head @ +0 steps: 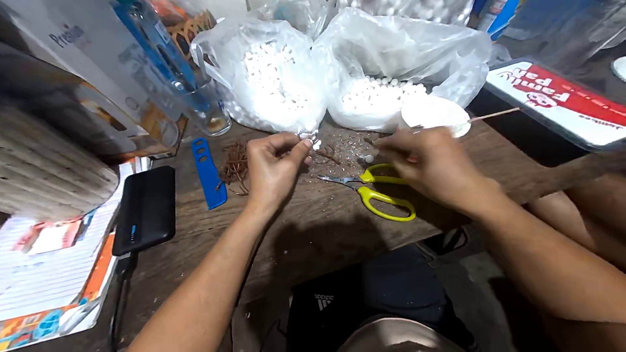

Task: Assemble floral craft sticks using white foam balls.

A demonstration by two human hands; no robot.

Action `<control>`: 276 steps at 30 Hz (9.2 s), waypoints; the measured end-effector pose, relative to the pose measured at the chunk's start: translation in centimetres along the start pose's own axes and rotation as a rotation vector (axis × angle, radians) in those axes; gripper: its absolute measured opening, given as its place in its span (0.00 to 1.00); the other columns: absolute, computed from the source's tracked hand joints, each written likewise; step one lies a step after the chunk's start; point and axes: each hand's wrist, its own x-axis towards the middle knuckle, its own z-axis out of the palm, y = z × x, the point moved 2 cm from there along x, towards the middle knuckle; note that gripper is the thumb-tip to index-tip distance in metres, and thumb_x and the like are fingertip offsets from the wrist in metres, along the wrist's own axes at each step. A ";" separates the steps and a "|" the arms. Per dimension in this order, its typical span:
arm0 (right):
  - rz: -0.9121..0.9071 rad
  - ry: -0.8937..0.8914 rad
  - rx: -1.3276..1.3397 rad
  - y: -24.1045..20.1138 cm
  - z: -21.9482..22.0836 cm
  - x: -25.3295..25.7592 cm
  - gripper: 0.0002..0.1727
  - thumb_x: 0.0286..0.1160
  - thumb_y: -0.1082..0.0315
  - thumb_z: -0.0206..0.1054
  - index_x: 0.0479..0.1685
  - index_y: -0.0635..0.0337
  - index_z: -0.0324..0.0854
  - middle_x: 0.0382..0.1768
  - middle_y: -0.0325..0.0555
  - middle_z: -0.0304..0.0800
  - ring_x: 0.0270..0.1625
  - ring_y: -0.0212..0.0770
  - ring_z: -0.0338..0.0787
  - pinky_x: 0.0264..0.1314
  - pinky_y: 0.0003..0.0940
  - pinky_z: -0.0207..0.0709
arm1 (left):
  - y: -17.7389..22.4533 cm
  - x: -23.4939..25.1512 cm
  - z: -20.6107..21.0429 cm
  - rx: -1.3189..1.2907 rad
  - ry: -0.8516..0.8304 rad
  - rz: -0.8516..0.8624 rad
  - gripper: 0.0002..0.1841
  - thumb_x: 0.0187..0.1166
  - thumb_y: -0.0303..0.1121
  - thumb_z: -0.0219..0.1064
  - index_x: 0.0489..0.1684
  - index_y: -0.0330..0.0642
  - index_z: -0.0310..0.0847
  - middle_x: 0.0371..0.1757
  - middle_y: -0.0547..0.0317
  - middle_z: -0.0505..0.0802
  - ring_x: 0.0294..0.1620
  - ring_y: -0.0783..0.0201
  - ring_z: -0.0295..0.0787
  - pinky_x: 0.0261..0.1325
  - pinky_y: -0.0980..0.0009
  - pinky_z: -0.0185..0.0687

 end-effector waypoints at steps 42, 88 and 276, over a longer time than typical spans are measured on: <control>0.220 0.015 1.149 1.0 5.3 6.4 0.14 0.64 0.86 0.69 0.44 0.62 0.91 0.40 0.35 0.96 0.38 0.27 0.93 0.47 0.25 0.90 | -0.5 -1.4 0.7 0.345 -0.030 0.208 0.06 0.81 0.26 0.69 0.35 0.33 0.90 0.28 0.56 0.91 0.25 0.78 0.81 0.32 0.83 0.76; 0.189 -0.027 1.080 0.8 5.3 6.2 0.13 0.64 0.87 0.69 0.44 0.66 0.91 0.37 0.37 0.96 0.38 0.27 0.94 0.49 0.24 0.90 | 0.1 -1.3 1.0 0.441 -0.087 0.271 0.11 0.84 0.26 0.63 0.31 0.34 0.89 0.25 0.56 0.87 0.26 0.73 0.79 0.33 0.79 0.72; 0.088 -0.332 0.253 1.7 8.6 10.5 0.05 0.72 0.76 0.71 0.40 0.66 0.91 0.37 0.55 0.92 0.42 0.50 0.90 0.51 0.53 0.80 | 0.1 -0.1 -0.2 -0.377 0.176 -0.260 0.08 0.79 0.14 0.62 0.37 0.36 0.81 0.33 0.62 0.94 0.33 0.69 0.95 0.44 0.73 0.94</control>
